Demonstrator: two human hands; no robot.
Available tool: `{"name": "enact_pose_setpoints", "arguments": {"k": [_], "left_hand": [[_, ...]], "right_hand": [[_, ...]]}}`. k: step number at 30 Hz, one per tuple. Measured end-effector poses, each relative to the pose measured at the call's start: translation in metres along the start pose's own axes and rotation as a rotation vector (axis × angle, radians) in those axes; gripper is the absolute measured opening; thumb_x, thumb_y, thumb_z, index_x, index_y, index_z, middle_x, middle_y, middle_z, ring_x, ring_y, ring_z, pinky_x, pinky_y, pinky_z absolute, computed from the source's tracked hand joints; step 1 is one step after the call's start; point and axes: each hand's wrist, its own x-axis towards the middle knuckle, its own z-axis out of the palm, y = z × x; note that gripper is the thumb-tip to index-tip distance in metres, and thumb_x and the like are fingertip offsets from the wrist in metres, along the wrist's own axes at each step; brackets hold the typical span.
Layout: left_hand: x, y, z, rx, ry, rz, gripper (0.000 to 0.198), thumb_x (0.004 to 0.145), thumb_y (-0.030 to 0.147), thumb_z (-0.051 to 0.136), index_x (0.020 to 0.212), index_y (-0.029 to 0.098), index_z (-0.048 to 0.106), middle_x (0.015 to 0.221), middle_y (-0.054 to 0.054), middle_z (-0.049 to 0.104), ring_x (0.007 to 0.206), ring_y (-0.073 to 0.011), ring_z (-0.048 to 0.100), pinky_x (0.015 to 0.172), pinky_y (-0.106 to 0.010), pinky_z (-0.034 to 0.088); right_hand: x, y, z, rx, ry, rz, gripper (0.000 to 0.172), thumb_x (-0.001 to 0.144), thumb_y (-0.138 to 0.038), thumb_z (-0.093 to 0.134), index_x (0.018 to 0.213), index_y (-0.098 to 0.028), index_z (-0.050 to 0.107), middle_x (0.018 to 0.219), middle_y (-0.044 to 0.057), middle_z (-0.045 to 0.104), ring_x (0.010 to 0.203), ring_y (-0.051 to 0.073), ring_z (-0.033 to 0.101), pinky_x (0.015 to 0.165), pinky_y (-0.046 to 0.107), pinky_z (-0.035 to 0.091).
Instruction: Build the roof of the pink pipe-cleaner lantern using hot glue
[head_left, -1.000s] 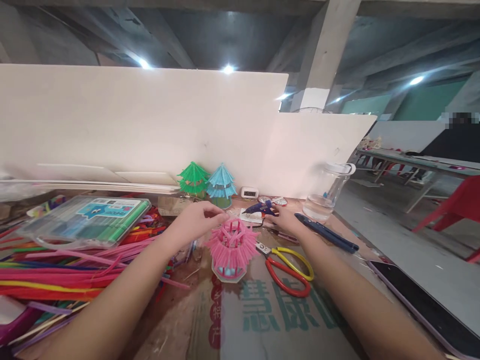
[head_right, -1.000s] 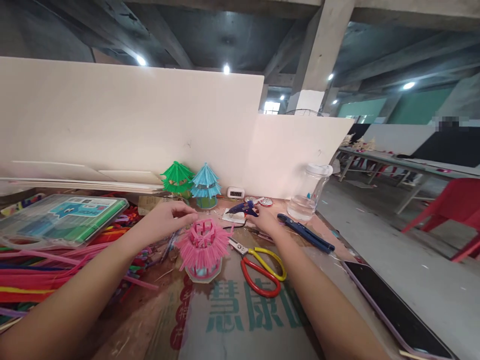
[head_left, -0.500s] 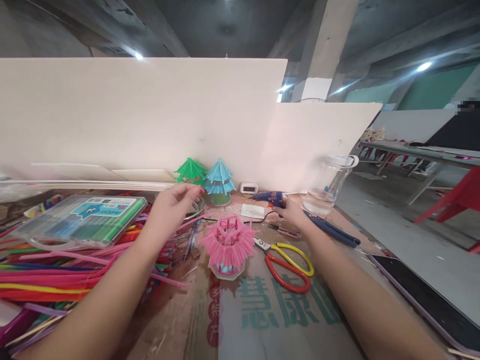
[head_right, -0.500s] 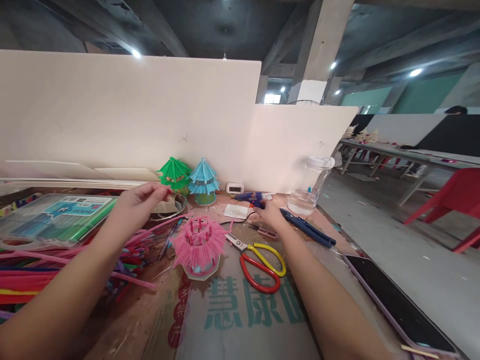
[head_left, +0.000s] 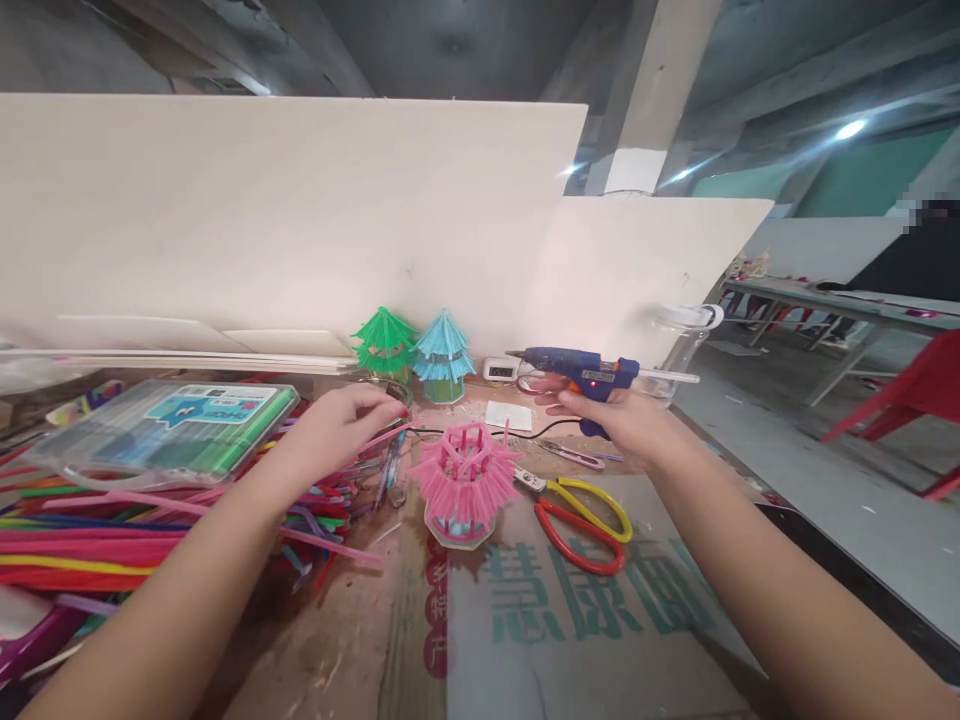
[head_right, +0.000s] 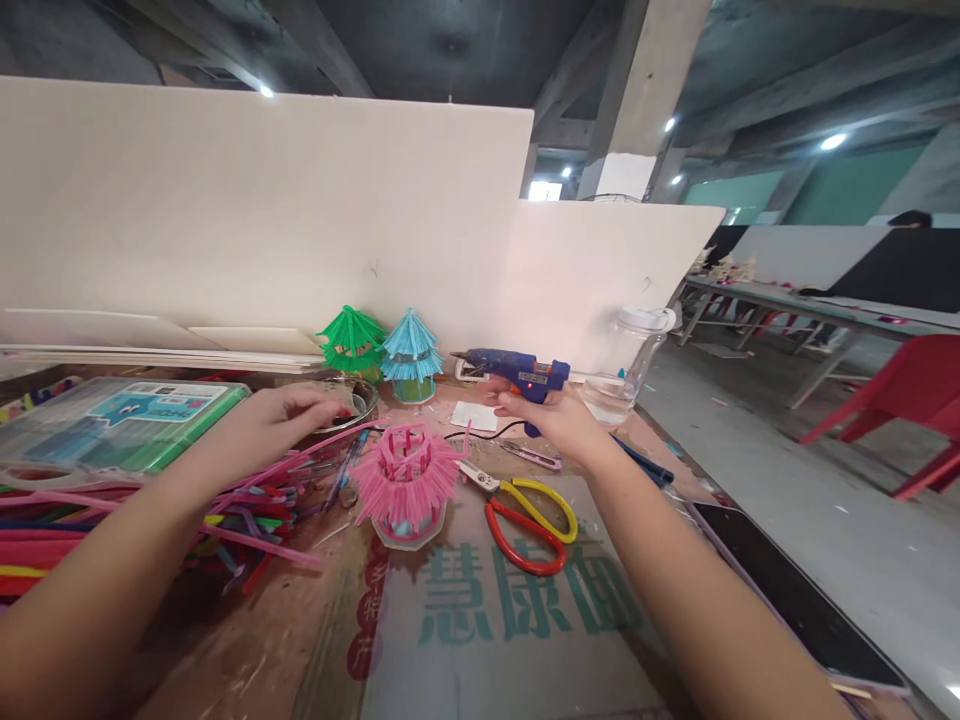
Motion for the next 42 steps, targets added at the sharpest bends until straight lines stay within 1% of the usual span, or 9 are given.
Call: {"name": "enact_pose_setpoints", "arguments": {"k": [5,9,12,16,21,28,32,37,42], "left_hand": [[-0.003,0.003,0.023,-0.132,-0.174,0.026,0.04,0.073,0.048,0.063,0.102,0.024,0.076,0.097,-0.005,0.076,0.087,-0.0241,0.069,0.078,-0.032,0.054],[-0.005,0.008,0.035,-0.244,-0.261,0.054,0.029,0.073,0.042,0.065,0.094,0.026,0.077,0.1,-0.003,0.076,0.092,-0.0241,0.069,0.081,-0.032,0.054],[-0.005,0.009,0.038,-0.225,-0.245,0.056,0.022,0.072,0.038,0.064,0.083,0.025,0.077,0.09,-0.002,0.075,0.086,-0.0225,0.069,0.079,-0.03,0.054],[-0.002,0.005,0.04,-0.196,-0.211,0.069,0.029,0.073,0.037,0.063,0.096,0.026,0.077,0.093,-0.002,0.073,0.084,-0.0211,0.068,0.077,-0.029,0.054],[-0.003,0.002,0.041,-0.186,-0.28,0.103,0.023,0.074,0.037,0.063,0.089,0.026,0.076,0.093,-0.001,0.073,0.089,-0.022,0.066,0.081,-0.029,0.051],[-0.004,0.007,0.038,-0.108,-0.26,0.061,0.022,0.072,0.04,0.061,0.078,0.02,0.069,0.076,0.0,0.066,0.073,-0.0195,0.061,0.065,-0.027,0.046],[-0.006,0.011,0.037,-0.087,-0.264,0.076,0.016,0.074,0.035,0.06,0.076,0.02,0.066,0.07,0.003,0.06,0.066,-0.0157,0.055,0.061,-0.024,0.042],[-0.008,0.015,0.037,-0.062,-0.237,0.118,0.012,0.074,0.032,0.06,0.075,0.02,0.064,0.069,0.004,0.055,0.064,-0.014,0.051,0.062,-0.024,0.04],[-0.009,0.016,0.038,0.002,-0.224,0.091,0.013,0.075,0.033,0.062,0.072,0.02,0.062,0.067,0.004,0.053,0.063,-0.0146,0.05,0.062,-0.025,0.039]], "right_hand": [[-0.019,-0.015,0.0,-0.15,-0.095,-0.01,0.048,0.067,-0.065,0.069,0.085,-0.021,0.074,0.096,0.01,0.077,0.096,0.03,0.07,0.088,0.044,0.053],[-0.025,-0.022,-0.005,-0.304,-0.11,-0.073,0.041,0.073,-0.061,0.064,0.082,-0.021,0.071,0.086,0.007,0.075,0.088,0.026,0.069,0.078,0.037,0.054],[-0.028,-0.02,-0.009,-0.361,-0.07,-0.027,0.045,0.075,-0.063,0.058,0.081,-0.021,0.072,0.084,0.007,0.073,0.083,0.024,0.068,0.072,0.036,0.054],[-0.031,-0.019,-0.009,-0.363,-0.1,-0.056,0.051,0.078,-0.066,0.051,0.074,-0.02,0.072,0.084,0.007,0.074,0.079,0.023,0.067,0.07,0.034,0.054],[-0.036,-0.022,0.003,-0.301,-0.148,-0.104,0.041,0.076,-0.062,0.057,0.081,-0.025,0.076,0.09,0.004,0.077,0.089,0.025,0.07,0.08,0.035,0.056],[-0.044,-0.029,0.009,-0.418,-0.21,-0.139,0.034,0.077,-0.055,0.057,0.078,-0.026,0.073,0.082,0.001,0.076,0.084,0.025,0.071,0.08,0.038,0.058],[-0.046,-0.034,0.009,-0.452,-0.24,-0.12,0.038,0.077,-0.056,0.054,0.09,-0.027,0.075,0.092,0.001,0.077,0.087,0.027,0.071,0.081,0.041,0.058],[-0.045,-0.026,0.011,-0.478,-0.255,-0.074,0.042,0.076,-0.062,0.053,0.083,-0.027,0.075,0.084,0.002,0.077,0.082,0.028,0.071,0.075,0.041,0.058],[-0.047,-0.02,0.015,-0.566,-0.21,0.015,0.049,0.074,-0.068,0.051,0.084,-0.026,0.075,0.081,0.003,0.076,0.084,0.03,0.07,0.08,0.046,0.056]]}}
